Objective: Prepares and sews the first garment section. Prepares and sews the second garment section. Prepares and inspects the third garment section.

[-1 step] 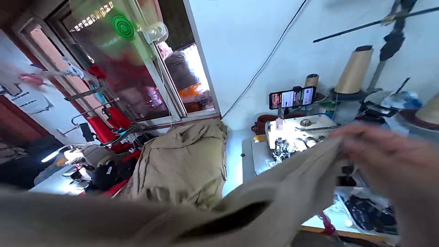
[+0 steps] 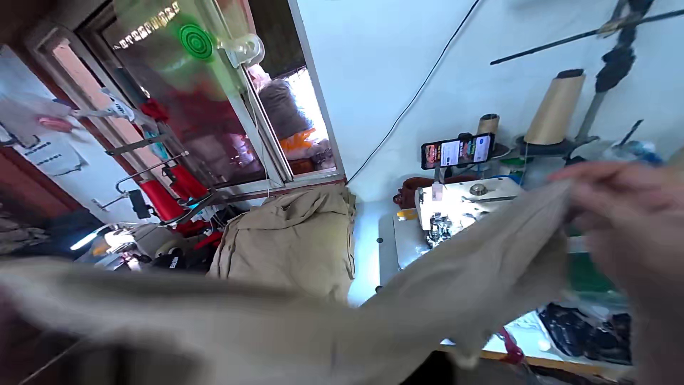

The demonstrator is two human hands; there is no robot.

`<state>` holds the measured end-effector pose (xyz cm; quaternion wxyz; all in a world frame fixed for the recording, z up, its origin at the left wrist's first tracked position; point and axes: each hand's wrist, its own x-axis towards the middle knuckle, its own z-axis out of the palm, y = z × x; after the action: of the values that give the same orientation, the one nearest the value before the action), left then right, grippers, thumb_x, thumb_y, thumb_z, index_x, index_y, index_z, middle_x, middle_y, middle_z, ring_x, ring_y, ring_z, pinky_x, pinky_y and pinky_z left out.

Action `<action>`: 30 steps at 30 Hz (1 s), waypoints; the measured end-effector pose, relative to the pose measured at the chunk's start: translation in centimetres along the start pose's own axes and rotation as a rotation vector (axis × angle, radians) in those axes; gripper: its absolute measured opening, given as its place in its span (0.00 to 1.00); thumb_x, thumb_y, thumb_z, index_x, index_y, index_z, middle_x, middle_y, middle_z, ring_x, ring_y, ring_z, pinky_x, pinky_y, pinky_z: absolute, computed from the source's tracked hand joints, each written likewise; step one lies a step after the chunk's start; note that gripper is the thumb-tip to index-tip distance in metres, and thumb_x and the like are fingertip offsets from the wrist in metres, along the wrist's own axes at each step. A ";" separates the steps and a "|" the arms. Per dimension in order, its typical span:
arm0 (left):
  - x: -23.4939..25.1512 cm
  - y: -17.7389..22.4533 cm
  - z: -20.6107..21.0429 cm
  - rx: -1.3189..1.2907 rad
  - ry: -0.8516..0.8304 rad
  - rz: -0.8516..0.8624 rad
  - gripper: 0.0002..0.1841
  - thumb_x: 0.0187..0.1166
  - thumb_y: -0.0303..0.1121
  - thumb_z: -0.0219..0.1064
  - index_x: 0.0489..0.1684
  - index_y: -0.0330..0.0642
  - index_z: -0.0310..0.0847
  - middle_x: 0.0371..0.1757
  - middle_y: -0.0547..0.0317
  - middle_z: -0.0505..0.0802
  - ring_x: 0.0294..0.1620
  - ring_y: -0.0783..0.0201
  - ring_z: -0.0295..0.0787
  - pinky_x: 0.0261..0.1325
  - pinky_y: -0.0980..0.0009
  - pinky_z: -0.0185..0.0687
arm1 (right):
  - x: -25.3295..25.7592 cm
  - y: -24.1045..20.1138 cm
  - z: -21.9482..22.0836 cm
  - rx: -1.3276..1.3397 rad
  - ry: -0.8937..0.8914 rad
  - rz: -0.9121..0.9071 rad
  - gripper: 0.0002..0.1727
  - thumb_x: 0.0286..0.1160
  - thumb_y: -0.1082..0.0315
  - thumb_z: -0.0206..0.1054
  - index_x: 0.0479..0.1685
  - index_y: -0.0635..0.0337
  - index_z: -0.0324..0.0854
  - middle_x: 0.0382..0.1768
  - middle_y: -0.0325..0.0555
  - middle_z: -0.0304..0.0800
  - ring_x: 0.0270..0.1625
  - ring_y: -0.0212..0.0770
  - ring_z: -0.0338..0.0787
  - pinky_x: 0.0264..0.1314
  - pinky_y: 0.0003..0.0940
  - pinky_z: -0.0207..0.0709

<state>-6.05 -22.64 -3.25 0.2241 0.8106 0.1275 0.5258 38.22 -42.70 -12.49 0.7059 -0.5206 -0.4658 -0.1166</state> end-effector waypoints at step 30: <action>18.6 -10.0 -10.4 0.242 0.470 0.159 0.21 0.91 0.40 0.56 0.72 0.33 0.70 0.63 0.55 0.86 0.62 0.69 0.87 0.66 0.67 0.86 | 20.7 -1.8 7.6 -0.142 -0.181 -0.455 0.07 0.81 0.70 0.65 0.43 0.66 0.83 0.40 0.44 0.87 0.42 0.28 0.87 0.46 0.29 0.84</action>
<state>-7.51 -3.35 10.14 0.0479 0.6945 0.1742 0.6965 44.13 -30.46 4.96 0.5786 -0.4589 -0.6231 -0.2577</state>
